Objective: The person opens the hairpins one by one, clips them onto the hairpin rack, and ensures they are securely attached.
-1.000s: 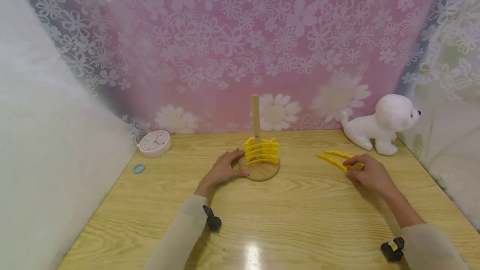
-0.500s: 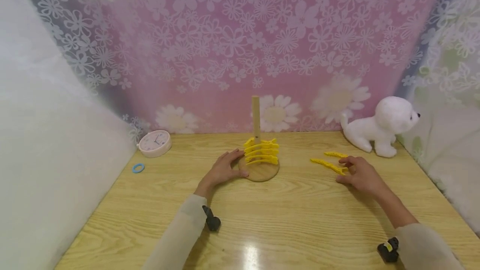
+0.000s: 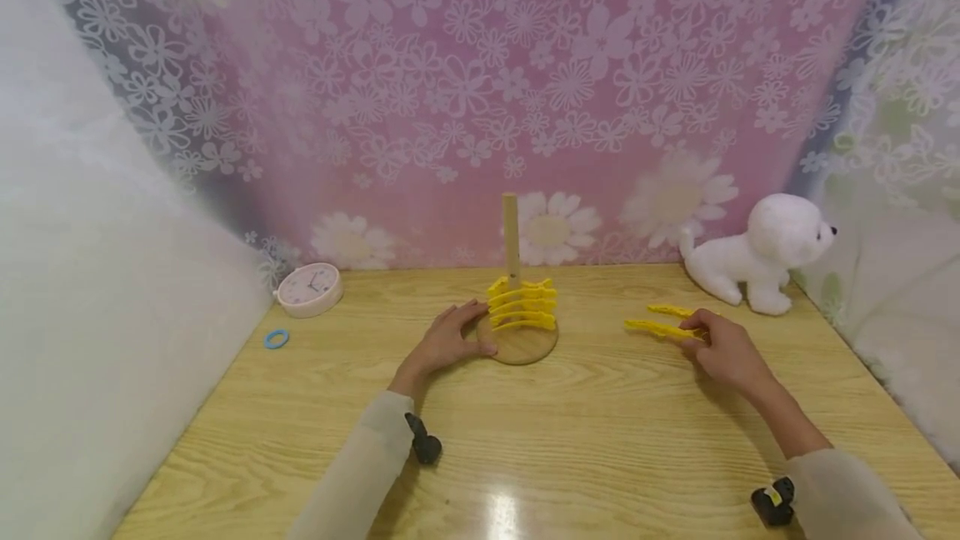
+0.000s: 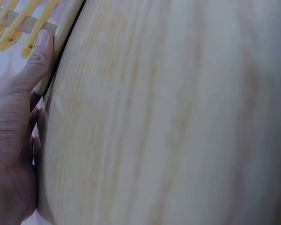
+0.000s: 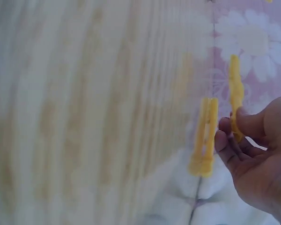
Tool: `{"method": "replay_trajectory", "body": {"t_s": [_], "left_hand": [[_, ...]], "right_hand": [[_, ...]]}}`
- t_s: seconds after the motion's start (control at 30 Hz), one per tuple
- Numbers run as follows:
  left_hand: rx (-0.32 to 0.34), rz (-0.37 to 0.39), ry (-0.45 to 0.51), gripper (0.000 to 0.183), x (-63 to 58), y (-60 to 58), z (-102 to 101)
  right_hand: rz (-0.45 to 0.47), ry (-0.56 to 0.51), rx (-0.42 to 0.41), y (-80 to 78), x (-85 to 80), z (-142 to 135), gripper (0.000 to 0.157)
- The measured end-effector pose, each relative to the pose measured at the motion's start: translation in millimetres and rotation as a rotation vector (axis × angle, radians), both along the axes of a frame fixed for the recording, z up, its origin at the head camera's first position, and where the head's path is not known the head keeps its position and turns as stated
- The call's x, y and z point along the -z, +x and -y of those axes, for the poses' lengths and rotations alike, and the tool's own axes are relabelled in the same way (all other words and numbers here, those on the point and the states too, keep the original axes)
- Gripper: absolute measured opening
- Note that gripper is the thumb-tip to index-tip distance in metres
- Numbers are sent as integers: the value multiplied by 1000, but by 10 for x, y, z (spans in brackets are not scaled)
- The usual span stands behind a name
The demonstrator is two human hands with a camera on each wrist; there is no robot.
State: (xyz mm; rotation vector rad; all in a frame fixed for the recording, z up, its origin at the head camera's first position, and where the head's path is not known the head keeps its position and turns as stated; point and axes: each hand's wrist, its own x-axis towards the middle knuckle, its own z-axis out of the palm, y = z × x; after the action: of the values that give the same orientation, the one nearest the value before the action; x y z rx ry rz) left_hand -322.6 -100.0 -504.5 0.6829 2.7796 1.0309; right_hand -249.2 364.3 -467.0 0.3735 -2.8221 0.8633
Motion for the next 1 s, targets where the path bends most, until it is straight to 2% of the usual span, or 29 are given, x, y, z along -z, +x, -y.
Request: {"method": "replay_trajectory", "body": {"t_s": [0.17, 0.3, 0.5, 0.67, 0.87, 1.0], "left_hand": [[17, -18, -10, 86, 10, -10, 2], [22, -23, -11, 87, 7, -7, 4], [17, -32, -17, 87, 7, -17, -3], [18, -29, -20, 87, 11, -6, 7], [27, -27, -11, 87, 15, 6, 24], [36, -31, -15, 87, 20, 3, 31]], "right_hand": [[-119, -24, -9, 18, -102, 124, 19], [-166, -44, -14, 34, -271, 301, 21], [-232, -56, -71, 25, -486, 563, 21], [-291, -47, -92, 26, -567, 775, 21], [-347, -76, -72, -1, -654, 1025, 19], [-340, -117, -62, -43, -713, 1196, 16]]}}
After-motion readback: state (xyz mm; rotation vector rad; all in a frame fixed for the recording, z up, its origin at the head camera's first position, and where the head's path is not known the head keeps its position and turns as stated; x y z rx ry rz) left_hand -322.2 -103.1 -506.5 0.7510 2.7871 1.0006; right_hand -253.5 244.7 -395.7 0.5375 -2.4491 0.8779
